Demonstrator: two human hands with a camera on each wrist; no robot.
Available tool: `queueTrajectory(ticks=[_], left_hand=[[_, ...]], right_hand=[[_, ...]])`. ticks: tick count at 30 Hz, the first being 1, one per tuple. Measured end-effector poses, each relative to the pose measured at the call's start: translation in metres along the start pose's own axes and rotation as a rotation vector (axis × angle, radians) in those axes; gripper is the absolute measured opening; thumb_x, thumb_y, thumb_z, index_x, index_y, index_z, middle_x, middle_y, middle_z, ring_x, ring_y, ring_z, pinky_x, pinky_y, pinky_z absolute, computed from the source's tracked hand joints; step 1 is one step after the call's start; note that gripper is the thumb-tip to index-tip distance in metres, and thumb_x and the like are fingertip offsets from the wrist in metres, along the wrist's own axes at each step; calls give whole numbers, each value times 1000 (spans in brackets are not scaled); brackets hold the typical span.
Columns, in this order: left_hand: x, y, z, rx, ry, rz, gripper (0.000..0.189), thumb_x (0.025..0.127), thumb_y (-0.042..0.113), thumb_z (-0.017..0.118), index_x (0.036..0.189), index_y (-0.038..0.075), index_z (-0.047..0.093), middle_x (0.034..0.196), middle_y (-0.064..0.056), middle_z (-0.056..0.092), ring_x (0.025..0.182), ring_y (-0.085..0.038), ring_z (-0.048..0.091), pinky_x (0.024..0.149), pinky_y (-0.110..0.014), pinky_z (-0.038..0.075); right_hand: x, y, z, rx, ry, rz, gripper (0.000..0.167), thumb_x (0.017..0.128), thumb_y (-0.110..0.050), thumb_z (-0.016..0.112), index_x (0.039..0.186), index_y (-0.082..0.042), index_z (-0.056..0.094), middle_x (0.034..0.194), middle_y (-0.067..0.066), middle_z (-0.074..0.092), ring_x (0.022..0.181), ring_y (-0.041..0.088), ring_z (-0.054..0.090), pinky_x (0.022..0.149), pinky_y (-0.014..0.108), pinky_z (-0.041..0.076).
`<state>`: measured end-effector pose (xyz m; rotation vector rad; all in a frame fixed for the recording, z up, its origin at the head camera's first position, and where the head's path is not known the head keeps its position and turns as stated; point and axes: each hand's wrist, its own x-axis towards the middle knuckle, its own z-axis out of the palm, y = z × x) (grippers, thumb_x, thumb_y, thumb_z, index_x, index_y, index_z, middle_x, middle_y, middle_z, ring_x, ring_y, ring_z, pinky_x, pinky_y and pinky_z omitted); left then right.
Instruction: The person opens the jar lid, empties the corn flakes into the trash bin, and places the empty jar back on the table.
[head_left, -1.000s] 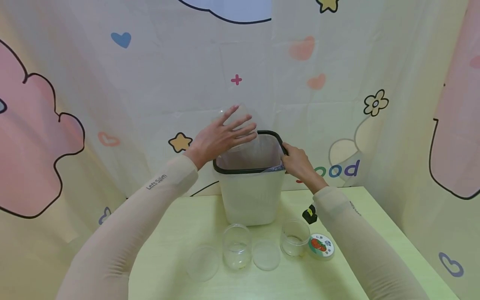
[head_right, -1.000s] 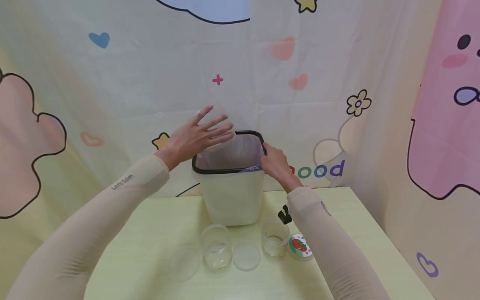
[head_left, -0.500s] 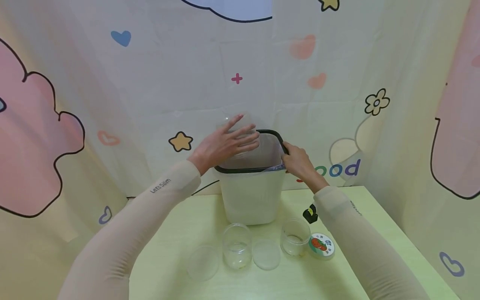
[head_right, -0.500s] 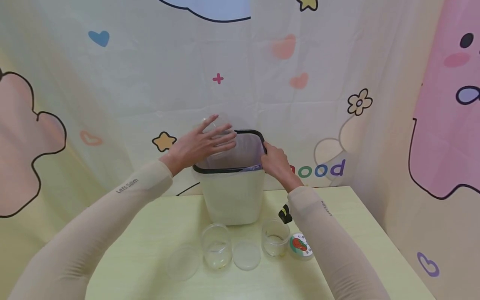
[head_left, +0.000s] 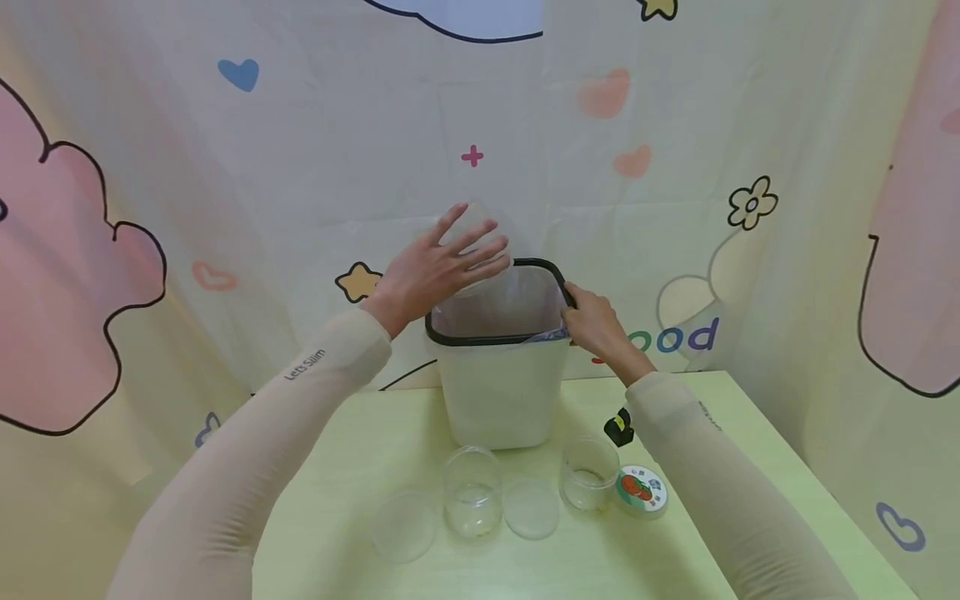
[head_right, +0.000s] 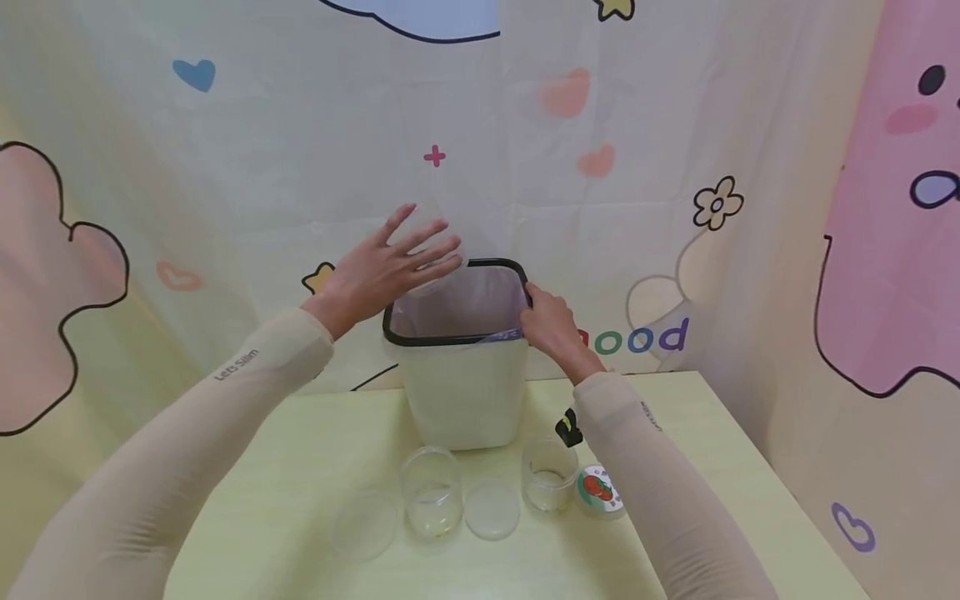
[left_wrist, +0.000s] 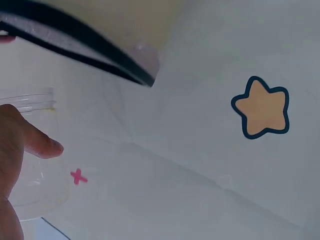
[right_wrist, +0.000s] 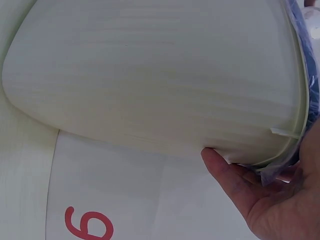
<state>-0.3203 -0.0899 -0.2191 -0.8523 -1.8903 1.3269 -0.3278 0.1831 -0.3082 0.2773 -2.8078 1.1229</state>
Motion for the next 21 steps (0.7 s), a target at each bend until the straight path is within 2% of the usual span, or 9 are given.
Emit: queueTrajectory(ticks=[5,8,14,21], left_hand=[[1,17,4,21,-8,87,131,69,39,87,158,28,-9,167,1,-5,155,-26,-7,119,-62,-10],[0,22,6,31,-3,98,130,70,37,87,158,29,-7,168,1,-5,155,-25,-5,120,-62,-9],[-1,22,5,24,14,50,122,76,34,83,158,28,-7,168,1,-3,155,-25,-5,120,-62,-8],[-4,23,5,-123,34,-52,119,77,31,82,158,26,-5,168,0,0,155,-26,-3,121,-60,-9]], right_hand=[[2,0,0,-7,6,-6,58,100,-16,33,156,-6,20,154,23,38,85,31,69,68,31,60],[2,0,1,-6,3,-5,58,100,-15,33,157,-6,20,153,24,38,86,34,69,68,31,60],[2,1,1,-4,11,-9,59,100,-15,34,156,-7,21,153,24,38,85,30,68,70,33,60],[2,0,0,-18,16,-3,59,99,-15,36,156,-7,22,150,25,42,84,29,70,69,32,60]])
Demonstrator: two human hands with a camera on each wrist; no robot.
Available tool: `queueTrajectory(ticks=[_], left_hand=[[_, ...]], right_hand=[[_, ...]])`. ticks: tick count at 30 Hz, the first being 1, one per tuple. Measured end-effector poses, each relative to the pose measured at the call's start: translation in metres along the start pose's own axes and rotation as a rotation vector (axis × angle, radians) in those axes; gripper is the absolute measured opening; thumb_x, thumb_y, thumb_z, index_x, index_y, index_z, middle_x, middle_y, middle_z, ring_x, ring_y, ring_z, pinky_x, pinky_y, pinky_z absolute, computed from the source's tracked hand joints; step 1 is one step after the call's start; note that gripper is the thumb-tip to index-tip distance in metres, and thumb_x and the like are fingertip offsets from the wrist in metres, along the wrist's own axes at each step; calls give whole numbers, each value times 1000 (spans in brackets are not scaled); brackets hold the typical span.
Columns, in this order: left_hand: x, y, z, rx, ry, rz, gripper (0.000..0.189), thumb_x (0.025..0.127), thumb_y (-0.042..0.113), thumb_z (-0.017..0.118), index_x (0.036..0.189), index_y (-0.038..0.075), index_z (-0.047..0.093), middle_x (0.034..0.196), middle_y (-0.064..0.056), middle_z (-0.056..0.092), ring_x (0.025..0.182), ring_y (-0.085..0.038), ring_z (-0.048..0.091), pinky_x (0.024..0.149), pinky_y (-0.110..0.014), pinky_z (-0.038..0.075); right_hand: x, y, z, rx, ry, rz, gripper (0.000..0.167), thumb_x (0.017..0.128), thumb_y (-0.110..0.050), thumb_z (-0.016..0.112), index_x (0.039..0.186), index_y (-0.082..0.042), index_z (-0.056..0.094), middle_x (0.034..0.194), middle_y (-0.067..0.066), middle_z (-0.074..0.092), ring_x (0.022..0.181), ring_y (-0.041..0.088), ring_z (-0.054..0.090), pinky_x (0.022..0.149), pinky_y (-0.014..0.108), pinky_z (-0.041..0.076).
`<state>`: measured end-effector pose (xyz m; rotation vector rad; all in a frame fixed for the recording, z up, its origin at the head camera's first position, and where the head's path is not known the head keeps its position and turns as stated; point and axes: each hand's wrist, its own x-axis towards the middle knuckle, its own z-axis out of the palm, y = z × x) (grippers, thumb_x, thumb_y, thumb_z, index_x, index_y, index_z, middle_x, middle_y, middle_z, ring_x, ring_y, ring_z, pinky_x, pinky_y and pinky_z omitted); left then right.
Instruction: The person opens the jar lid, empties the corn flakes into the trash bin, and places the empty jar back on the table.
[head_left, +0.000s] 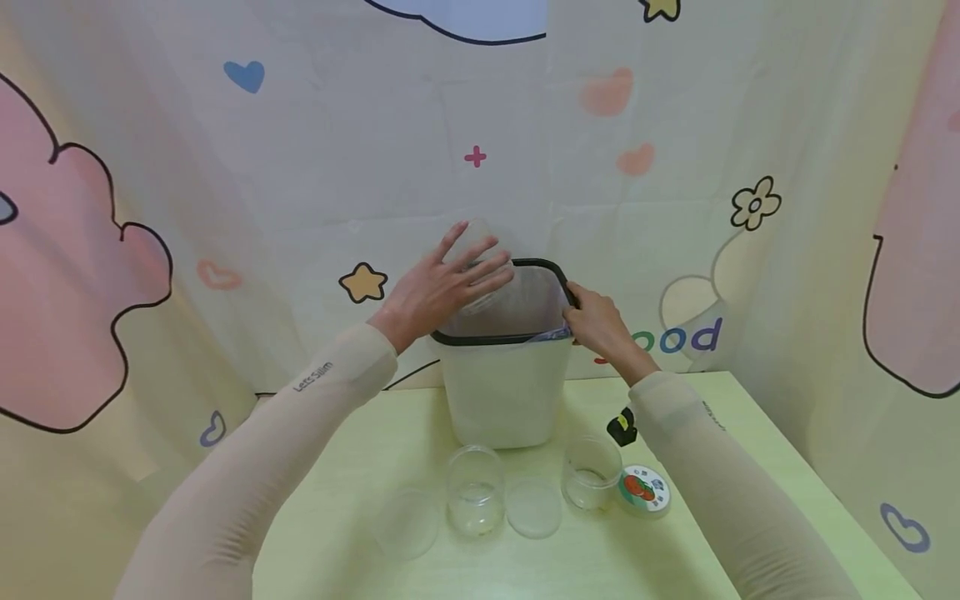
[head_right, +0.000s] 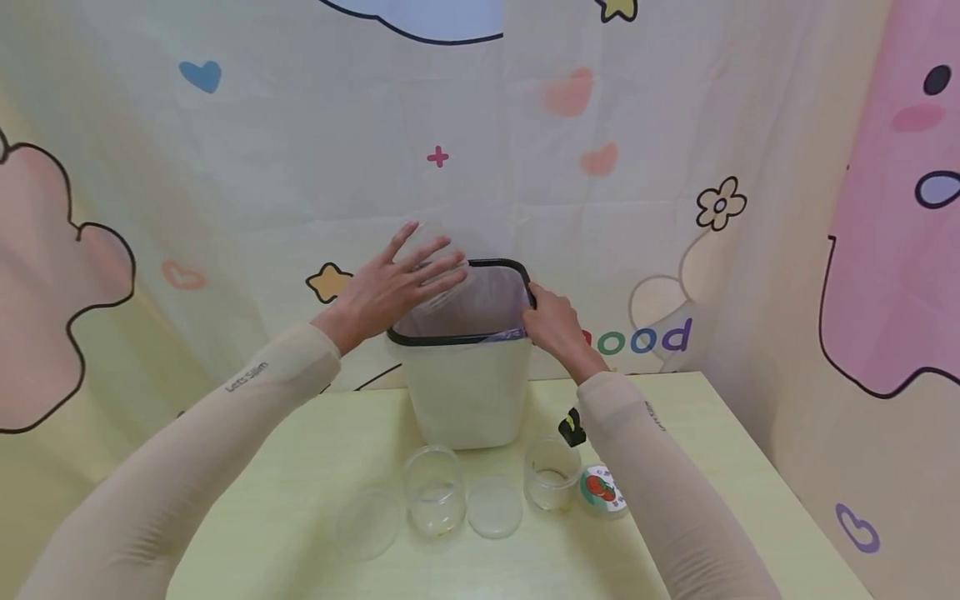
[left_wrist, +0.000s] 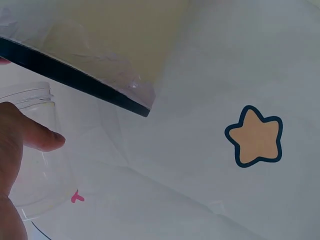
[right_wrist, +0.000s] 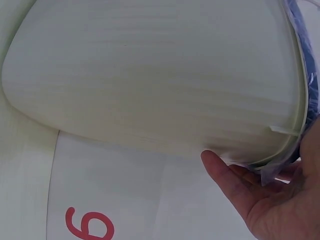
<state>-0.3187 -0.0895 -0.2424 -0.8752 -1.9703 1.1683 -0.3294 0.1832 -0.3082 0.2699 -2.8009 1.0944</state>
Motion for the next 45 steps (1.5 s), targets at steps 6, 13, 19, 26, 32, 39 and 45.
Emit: queueTrajectory(ticks=[6,13,19,26,32,39,45], left_hand=[[-2,2,2,-123,48,-74,109,79,26,80,159,26,6,167,0,9,155,-26,4,122,-59,-7],[-7,0,6,-263,85,-154,104,79,21,78,159,22,12,166,-4,13,154,-28,9,123,-57,-5],[-13,-1,8,-351,92,-223,121,66,39,89,158,19,12,165,-6,14,153,-30,10,123,-56,-3],[-19,1,9,-417,108,-303,122,65,39,89,157,17,13,164,-7,17,152,-32,13,123,-57,4],[-22,5,10,-517,193,-397,102,73,20,80,154,14,19,160,-9,24,148,-33,21,122,-57,12],[-24,8,8,-559,219,-425,97,73,13,74,153,14,19,160,-9,23,148,-32,19,122,-57,11],[-30,7,5,-611,218,-479,101,74,19,78,154,14,17,160,-9,22,149,-31,17,123,-58,10]], right_hand=[[0,-2,0,-3,-9,11,59,100,-16,37,156,-8,22,147,25,46,85,31,71,70,32,59],[-1,-2,-1,-29,14,-5,57,100,-20,39,155,-9,26,139,21,55,74,23,68,68,32,56],[-1,-1,-1,-57,40,-37,55,100,-22,39,153,-7,32,127,20,62,74,22,64,68,31,51],[-3,-2,-1,-88,94,-76,53,101,-28,37,150,-8,38,129,19,61,93,31,57,76,39,44],[-7,-4,0,-67,81,-77,57,103,-37,39,152,-8,35,135,20,59,116,37,60,97,52,49],[-9,-4,0,-88,75,-65,61,102,-40,41,153,-7,32,147,20,49,130,39,51,106,55,44],[-8,-5,0,-108,71,-63,60,102,-37,43,153,-7,33,149,21,46,133,40,48,109,55,41]])
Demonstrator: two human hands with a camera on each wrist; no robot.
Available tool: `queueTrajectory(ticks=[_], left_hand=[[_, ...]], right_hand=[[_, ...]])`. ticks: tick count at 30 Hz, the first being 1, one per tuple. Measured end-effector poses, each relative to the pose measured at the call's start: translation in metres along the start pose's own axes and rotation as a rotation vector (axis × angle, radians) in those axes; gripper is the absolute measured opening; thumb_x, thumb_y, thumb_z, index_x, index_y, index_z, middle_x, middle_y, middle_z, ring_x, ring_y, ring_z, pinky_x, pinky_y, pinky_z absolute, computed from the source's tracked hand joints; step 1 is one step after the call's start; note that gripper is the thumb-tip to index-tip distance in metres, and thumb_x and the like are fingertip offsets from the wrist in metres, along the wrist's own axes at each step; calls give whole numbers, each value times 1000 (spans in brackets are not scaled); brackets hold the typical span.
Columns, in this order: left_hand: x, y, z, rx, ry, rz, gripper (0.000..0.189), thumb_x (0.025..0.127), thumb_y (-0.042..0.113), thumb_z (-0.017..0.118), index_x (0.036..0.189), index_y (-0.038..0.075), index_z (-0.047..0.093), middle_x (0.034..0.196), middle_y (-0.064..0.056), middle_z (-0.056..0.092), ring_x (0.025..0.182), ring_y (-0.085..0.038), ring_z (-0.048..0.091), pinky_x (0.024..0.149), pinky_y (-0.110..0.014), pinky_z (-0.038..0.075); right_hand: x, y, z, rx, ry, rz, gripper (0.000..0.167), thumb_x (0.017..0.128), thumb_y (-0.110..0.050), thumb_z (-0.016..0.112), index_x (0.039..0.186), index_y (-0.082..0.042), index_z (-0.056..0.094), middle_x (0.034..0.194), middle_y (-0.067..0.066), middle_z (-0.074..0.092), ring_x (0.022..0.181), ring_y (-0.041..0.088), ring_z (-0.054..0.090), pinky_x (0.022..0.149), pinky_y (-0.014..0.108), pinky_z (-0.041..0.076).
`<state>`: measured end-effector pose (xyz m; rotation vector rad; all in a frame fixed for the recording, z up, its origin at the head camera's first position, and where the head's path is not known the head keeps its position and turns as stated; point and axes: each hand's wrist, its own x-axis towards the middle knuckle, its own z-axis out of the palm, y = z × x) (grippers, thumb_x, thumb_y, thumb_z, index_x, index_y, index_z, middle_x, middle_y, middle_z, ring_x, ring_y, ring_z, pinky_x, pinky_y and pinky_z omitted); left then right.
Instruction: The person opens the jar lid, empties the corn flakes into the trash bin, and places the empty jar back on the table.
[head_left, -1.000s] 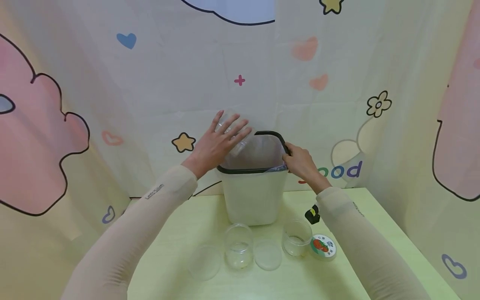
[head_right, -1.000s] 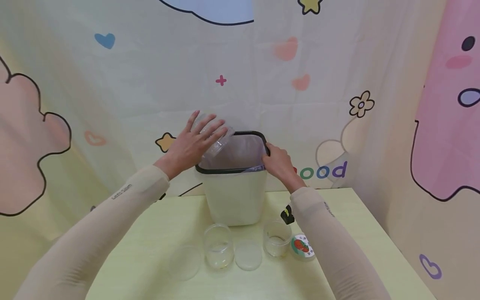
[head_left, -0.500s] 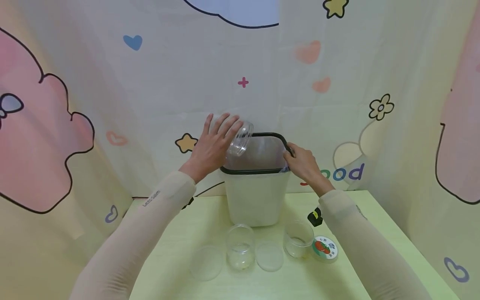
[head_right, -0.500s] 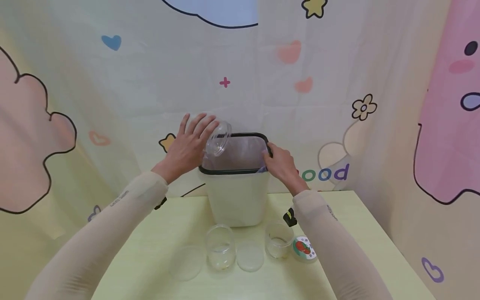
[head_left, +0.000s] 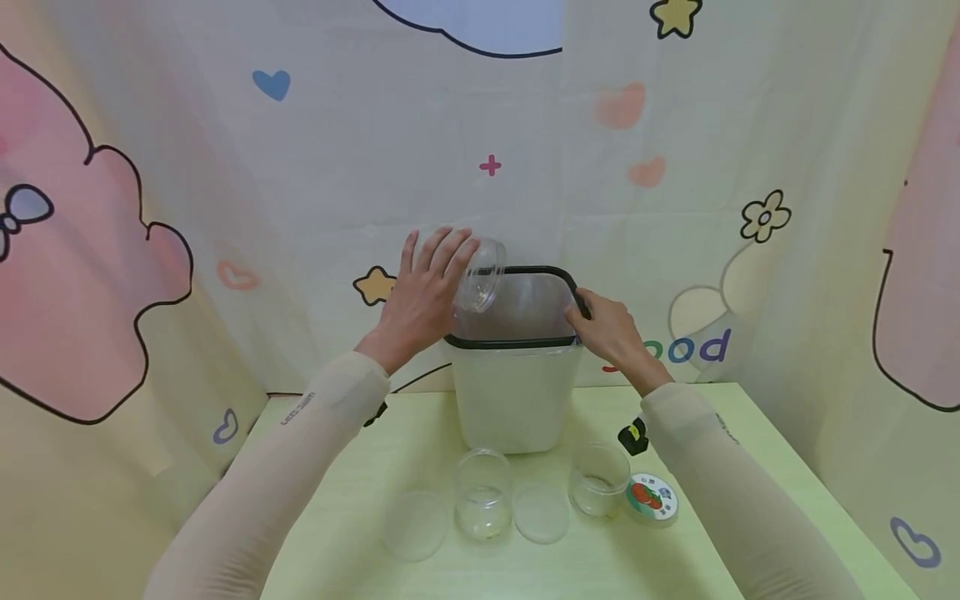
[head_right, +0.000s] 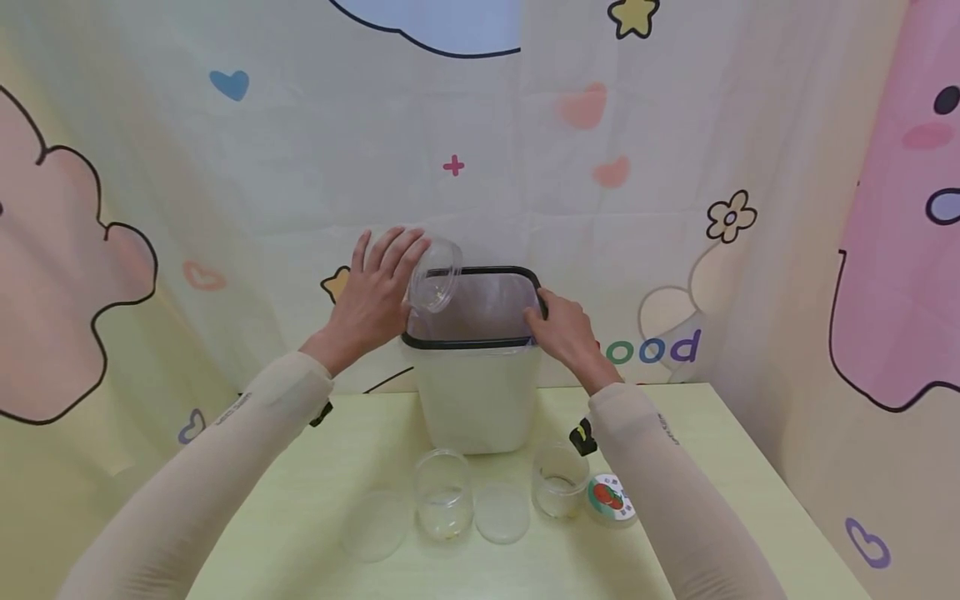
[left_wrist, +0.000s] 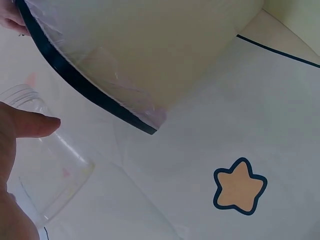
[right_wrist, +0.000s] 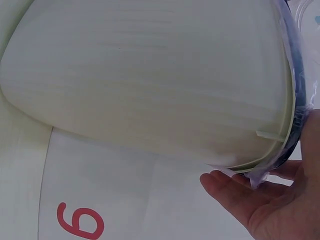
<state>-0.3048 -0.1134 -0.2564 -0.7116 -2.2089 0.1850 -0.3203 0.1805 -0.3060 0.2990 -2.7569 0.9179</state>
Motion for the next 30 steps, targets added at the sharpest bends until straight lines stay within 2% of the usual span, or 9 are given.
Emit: queueTrajectory(ticks=[5,10,17,25,30], left_hand=[[-4,-1,-2,-52,21,-46,92,79,15,72,154,13,18,160,-9,23,149,-31,18,122,-58,11],[-11,0,-1,-93,62,-57,84,82,10,67,153,11,22,159,-10,26,148,-31,21,122,-58,12],[-18,2,-1,-158,100,-97,95,77,17,79,152,9,22,158,-11,27,147,-32,22,121,-58,14],[-29,5,0,-266,148,-172,92,78,19,79,151,7,24,157,-11,28,146,-31,23,121,-58,15],[-37,8,0,-321,209,-195,94,75,18,81,151,7,26,155,-12,32,145,-30,27,120,-59,18]], right_hand=[[0,2,0,-8,3,3,60,101,-37,43,153,-8,33,150,20,46,134,40,48,108,55,41],[-1,3,0,-26,18,-19,59,101,-36,45,152,-8,35,146,22,49,130,42,50,106,57,42],[-4,3,1,-22,23,-37,58,101,-35,45,151,-6,36,149,21,46,134,42,46,109,57,40],[-7,3,2,-23,21,-49,58,102,-34,44,151,-5,36,152,21,42,139,42,40,112,57,36],[-7,2,2,-18,13,-50,58,102,-35,43,151,-6,35,153,21,41,140,41,39,113,57,35]])
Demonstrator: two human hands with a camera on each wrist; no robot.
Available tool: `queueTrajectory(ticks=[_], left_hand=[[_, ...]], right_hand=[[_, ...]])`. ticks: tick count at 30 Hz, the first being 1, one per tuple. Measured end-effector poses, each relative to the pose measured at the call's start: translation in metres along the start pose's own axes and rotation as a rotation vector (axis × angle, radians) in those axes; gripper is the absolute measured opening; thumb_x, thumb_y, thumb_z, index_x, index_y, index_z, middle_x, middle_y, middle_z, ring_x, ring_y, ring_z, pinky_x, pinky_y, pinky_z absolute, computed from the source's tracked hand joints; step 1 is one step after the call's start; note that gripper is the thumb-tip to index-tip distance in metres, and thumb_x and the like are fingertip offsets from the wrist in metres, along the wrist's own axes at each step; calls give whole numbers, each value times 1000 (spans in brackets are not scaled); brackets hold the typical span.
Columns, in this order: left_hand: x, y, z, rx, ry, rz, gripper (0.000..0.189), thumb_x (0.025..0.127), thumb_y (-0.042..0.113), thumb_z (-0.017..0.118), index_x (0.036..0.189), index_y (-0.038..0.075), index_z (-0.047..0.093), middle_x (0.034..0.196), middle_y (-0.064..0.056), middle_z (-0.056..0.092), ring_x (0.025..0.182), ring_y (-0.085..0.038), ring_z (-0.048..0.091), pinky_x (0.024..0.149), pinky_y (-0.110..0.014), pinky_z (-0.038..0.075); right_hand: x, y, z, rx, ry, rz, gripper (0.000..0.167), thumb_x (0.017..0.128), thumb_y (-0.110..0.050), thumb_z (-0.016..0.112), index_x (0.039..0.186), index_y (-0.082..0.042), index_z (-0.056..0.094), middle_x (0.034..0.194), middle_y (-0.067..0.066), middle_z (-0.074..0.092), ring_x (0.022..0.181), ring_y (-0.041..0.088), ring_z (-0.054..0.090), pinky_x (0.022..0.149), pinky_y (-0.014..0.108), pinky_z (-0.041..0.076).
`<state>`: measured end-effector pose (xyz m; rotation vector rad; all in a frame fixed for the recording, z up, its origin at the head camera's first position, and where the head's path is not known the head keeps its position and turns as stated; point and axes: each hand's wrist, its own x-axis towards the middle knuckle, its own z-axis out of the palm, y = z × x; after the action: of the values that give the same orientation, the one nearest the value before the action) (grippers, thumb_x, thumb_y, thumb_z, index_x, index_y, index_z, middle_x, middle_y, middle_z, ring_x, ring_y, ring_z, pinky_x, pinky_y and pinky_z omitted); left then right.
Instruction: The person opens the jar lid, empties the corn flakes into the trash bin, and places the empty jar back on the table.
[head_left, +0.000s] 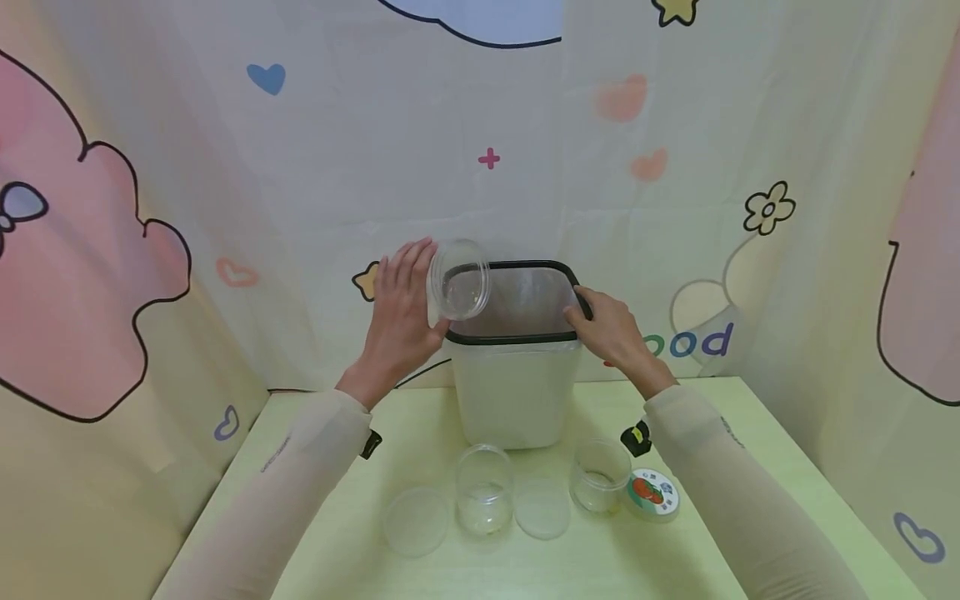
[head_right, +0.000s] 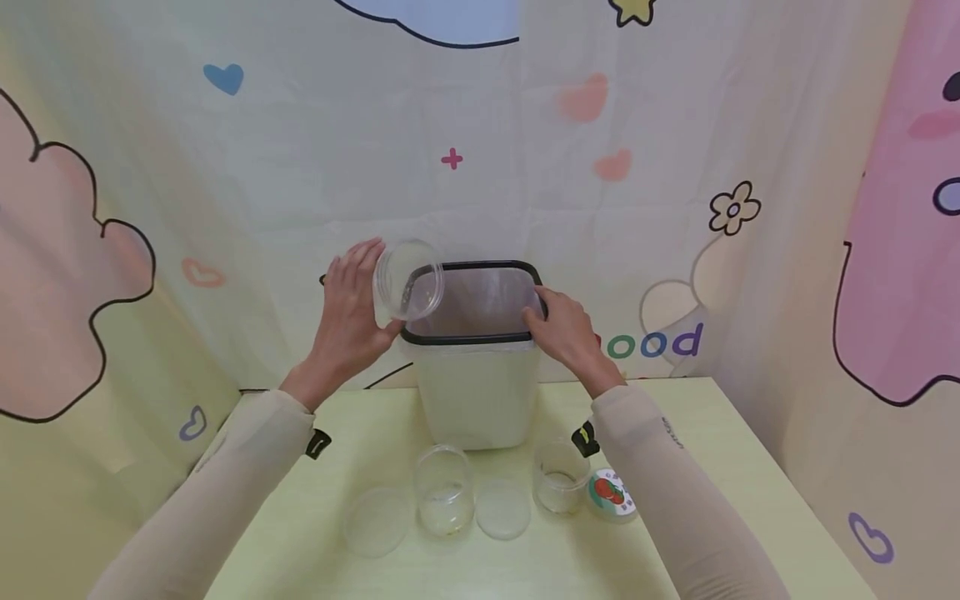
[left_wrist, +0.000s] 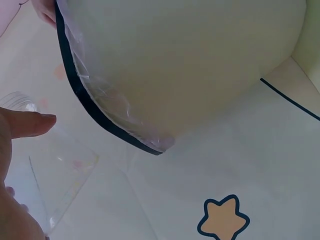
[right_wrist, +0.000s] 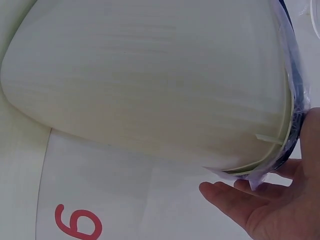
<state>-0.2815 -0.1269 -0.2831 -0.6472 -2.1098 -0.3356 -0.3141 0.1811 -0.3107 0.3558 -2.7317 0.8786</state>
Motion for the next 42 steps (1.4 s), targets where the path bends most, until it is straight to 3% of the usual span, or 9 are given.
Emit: queueTrajectory(ticks=[10,17,26,37,42], left_hand=[[-13,5,-8,-86,96,-20,97,69,15,84,149,5,29,152,-12,36,142,-30,31,119,-56,20],[-28,2,-12,-177,132,-94,102,66,10,86,150,5,27,153,-13,36,143,-30,29,117,-53,22],[-51,-8,-12,-219,115,-194,106,64,9,88,150,4,27,152,-14,36,140,-32,31,115,-55,24],[-74,-16,-11,-296,69,-373,109,65,13,89,152,9,23,154,-12,32,140,-31,31,113,-58,26],[-85,-18,-10,-311,66,-407,110,65,15,90,153,9,22,154,-12,31,139,-32,31,111,-60,27]], right_hand=[[0,0,-1,-12,-11,8,60,102,-37,42,152,-4,33,154,21,39,141,41,36,114,57,33],[-3,-2,-2,-22,-4,2,64,100,-40,46,153,-7,33,156,19,37,143,40,34,115,57,32],[-11,-7,-6,-37,20,-57,65,99,-43,48,152,-8,34,156,19,36,143,41,34,114,59,31],[-32,-19,-9,-55,89,-101,68,98,-46,50,154,-12,32,159,18,30,142,44,34,112,64,31],[-45,-18,-7,-67,115,-129,68,97,-47,51,154,-15,32,160,17,27,142,45,34,109,65,33]])
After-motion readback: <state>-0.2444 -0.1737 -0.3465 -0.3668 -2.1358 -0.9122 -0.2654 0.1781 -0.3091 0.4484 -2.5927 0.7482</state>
